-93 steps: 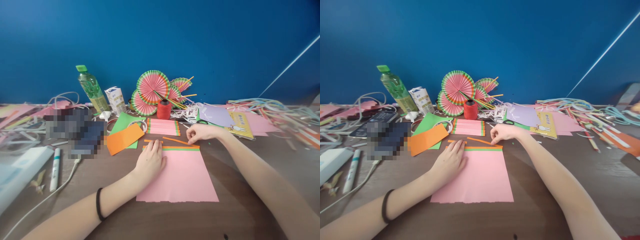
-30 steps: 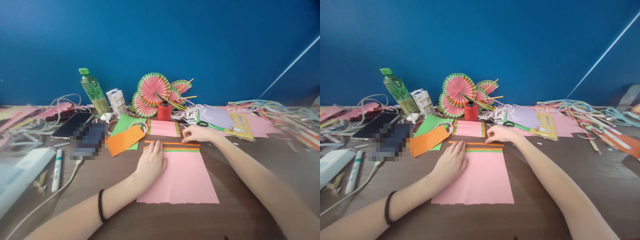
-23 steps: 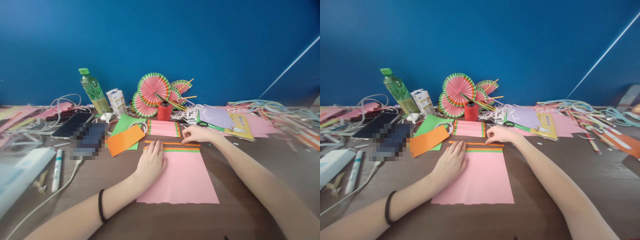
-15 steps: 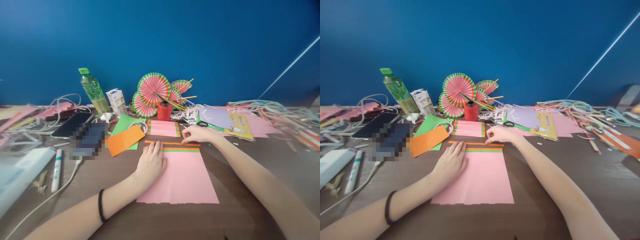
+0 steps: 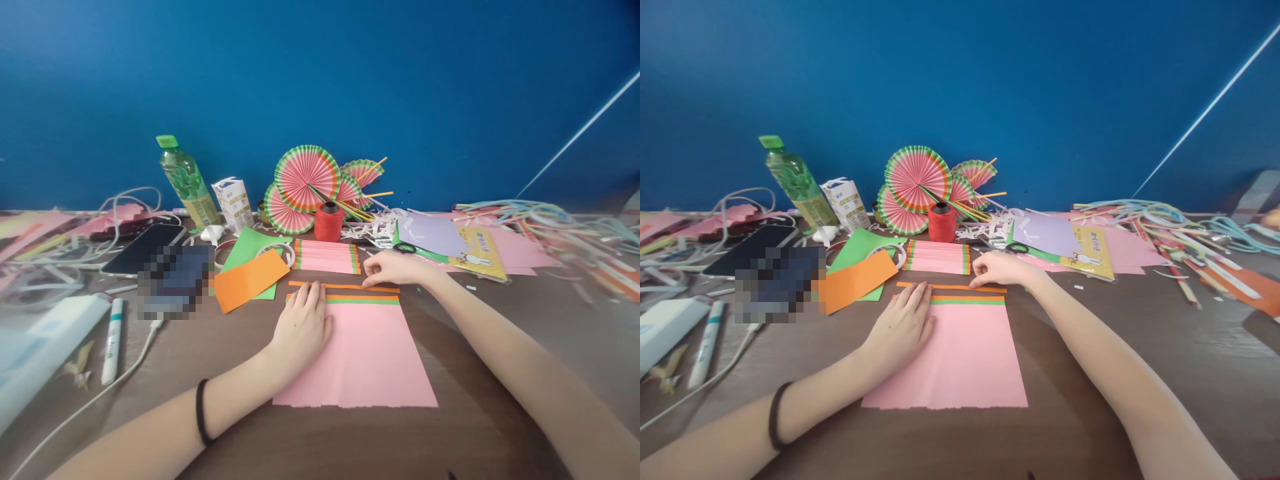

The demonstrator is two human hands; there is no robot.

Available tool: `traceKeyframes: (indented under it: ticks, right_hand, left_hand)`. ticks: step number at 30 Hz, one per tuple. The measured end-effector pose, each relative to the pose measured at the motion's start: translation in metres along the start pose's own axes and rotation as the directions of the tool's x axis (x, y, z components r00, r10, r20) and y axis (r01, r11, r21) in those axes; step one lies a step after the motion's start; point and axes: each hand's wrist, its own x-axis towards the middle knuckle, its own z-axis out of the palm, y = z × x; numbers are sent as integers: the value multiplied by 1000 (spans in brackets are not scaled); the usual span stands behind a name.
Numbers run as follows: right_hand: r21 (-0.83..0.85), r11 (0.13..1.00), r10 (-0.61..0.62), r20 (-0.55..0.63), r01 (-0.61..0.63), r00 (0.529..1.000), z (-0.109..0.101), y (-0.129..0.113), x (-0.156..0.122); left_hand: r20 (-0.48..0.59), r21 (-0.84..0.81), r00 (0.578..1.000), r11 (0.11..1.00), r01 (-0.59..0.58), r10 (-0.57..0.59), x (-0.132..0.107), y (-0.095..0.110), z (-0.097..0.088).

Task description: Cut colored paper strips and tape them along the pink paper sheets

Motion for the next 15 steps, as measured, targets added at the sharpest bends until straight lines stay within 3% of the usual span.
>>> traceKeyframes:
  ticks: [15]
  right_hand:
    - [4, 1000, -1, 6, 1, 1000, 0, 0, -1]
  left_hand:
    - [-5, 0, 1000, 1000, 0, 0, 0, 0, 0]
